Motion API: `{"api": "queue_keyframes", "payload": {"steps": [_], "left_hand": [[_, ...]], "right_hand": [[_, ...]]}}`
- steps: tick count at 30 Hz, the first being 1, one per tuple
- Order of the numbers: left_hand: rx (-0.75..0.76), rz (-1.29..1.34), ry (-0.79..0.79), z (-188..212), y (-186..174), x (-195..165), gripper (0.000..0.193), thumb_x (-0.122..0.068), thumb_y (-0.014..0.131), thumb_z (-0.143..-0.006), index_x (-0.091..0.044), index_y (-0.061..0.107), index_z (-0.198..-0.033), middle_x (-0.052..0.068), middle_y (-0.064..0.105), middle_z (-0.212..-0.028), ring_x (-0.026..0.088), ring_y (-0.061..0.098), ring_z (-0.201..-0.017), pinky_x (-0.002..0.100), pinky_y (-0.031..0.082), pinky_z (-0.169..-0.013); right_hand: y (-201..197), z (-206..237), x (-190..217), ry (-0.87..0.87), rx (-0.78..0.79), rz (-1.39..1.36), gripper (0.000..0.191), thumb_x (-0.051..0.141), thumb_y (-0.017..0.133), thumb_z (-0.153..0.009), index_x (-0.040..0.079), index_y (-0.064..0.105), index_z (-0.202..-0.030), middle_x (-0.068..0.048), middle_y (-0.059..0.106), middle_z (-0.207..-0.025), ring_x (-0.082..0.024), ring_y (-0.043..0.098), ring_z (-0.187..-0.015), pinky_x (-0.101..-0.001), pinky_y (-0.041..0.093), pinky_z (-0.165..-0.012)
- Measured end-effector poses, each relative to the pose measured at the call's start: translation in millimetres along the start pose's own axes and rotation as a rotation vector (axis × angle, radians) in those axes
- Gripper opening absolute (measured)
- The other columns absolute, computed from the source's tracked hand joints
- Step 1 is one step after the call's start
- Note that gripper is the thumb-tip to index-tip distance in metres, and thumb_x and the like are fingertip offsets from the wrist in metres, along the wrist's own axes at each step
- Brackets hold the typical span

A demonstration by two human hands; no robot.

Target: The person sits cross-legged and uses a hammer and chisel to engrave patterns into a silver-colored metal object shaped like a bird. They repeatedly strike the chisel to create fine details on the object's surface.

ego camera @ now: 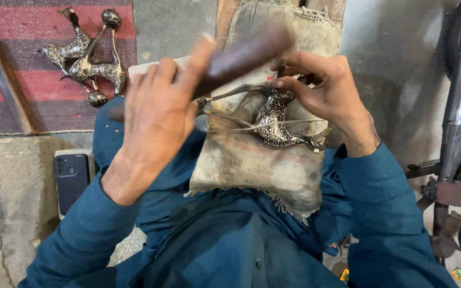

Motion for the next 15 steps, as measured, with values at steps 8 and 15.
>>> {"api": "queue_keyframes", "payload": {"steps": [8, 15], "left_hand": [[0.005, -0.085, 0.013, 0.2, 2.5, 3.0, 0.08, 0.001, 0.07, -0.088, -0.023, 0.048, -0.16, 0.008, 0.053, -0.101, 0.031, 0.059, -0.098, 0.045, 0.045, -0.088], [-0.007, 0.001, -0.006, -3.5, -5.1, 0.7, 0.075, -0.002, 0.075, -0.09, -0.021, 0.045, -0.156, 0.01, 0.054, -0.101, 0.033, 0.059, -0.096, 0.046, 0.045, -0.082]], "right_hand": [[-1.6, -1.1, 1.8, 0.017, 0.011, 0.019, 0.021, -0.003, 0.076, -0.099, 0.001, 0.07, -0.119, -0.009, 0.078, -0.104, -0.016, 0.078, -0.1, -0.0262, 0.065, -0.08], [-2.0, 0.3, 3.1, 0.015, 0.006, -0.008, 0.03, -0.005, 0.074, -0.098, 0.001, 0.069, -0.126, -0.009, 0.078, -0.105, -0.015, 0.078, -0.099, -0.0257, 0.064, -0.08]]}}
Point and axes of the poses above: each hand's wrist, its own z-axis away from the middle knuckle, its own y-axis out of the palm, x = y × z, the point moved 3 cm from there along -z, towards the middle knuckle
